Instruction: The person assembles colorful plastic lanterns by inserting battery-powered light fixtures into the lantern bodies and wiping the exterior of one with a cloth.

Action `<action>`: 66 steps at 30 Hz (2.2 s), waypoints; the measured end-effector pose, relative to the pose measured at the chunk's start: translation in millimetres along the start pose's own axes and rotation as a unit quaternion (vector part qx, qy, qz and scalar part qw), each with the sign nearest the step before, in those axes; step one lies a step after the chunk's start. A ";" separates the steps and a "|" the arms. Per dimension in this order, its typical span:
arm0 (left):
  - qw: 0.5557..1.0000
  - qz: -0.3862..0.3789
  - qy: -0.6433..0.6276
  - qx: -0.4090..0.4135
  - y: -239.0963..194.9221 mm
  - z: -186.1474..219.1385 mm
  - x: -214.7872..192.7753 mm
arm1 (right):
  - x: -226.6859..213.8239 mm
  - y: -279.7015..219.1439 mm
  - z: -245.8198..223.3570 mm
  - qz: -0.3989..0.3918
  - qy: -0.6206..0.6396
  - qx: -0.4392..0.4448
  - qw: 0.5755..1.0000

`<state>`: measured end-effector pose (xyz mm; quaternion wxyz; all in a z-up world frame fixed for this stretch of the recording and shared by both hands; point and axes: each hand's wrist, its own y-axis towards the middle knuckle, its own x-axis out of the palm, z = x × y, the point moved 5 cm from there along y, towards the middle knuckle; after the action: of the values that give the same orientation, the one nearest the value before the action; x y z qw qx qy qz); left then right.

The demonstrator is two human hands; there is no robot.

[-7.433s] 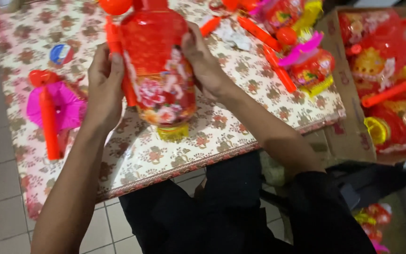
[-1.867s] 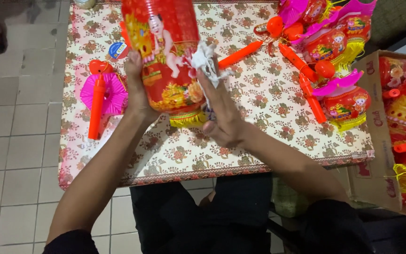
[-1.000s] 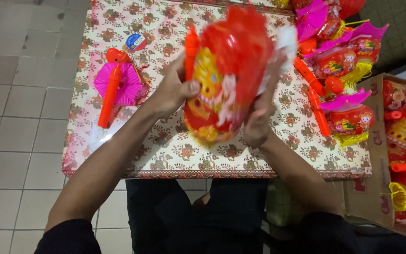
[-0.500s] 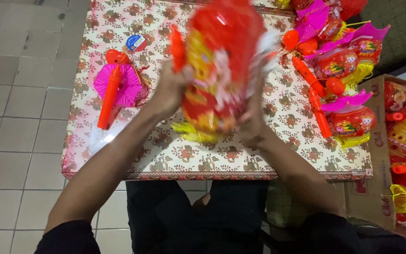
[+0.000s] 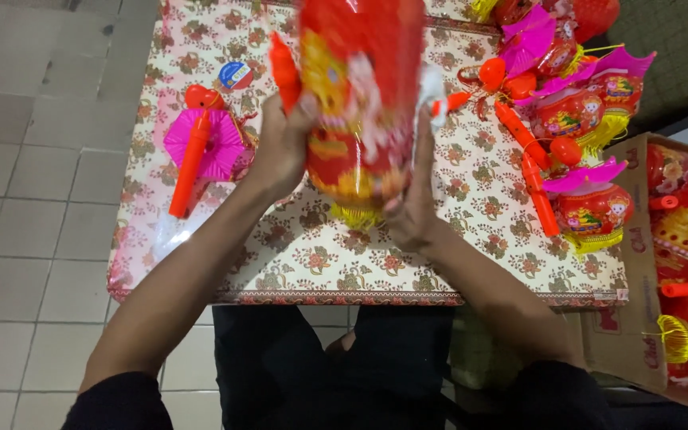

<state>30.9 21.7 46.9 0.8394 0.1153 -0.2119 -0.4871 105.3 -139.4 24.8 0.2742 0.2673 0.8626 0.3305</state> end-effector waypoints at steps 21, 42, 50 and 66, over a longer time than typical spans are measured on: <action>0.966 -0.044 0.224 0.120 -20.0 17.6 29.4 | -24.4 8.5 29.9 0.020 -0.317 -0.041 0.947; 0.989 -0.095 0.078 -0.078 -15.1 -27.4 15.5 | -15.6 21.3 -2.3 0.077 0.098 -0.013 0.992; 0.998 -0.048 0.003 -0.029 -18.4 -53.5 8.6 | -11.4 2.8 15.7 0.026 -0.124 -0.059 0.990; 0.992 -0.052 -0.099 -0.051 -14.4 -56.8 26.9 | -25.5 15.5 44.6 0.084 0.208 0.112 0.968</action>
<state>58.2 -9.6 -2.5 0.7924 0.0345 -0.2631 -0.5492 156.6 -127.0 15.4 0.0285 0.2933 0.9065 0.3024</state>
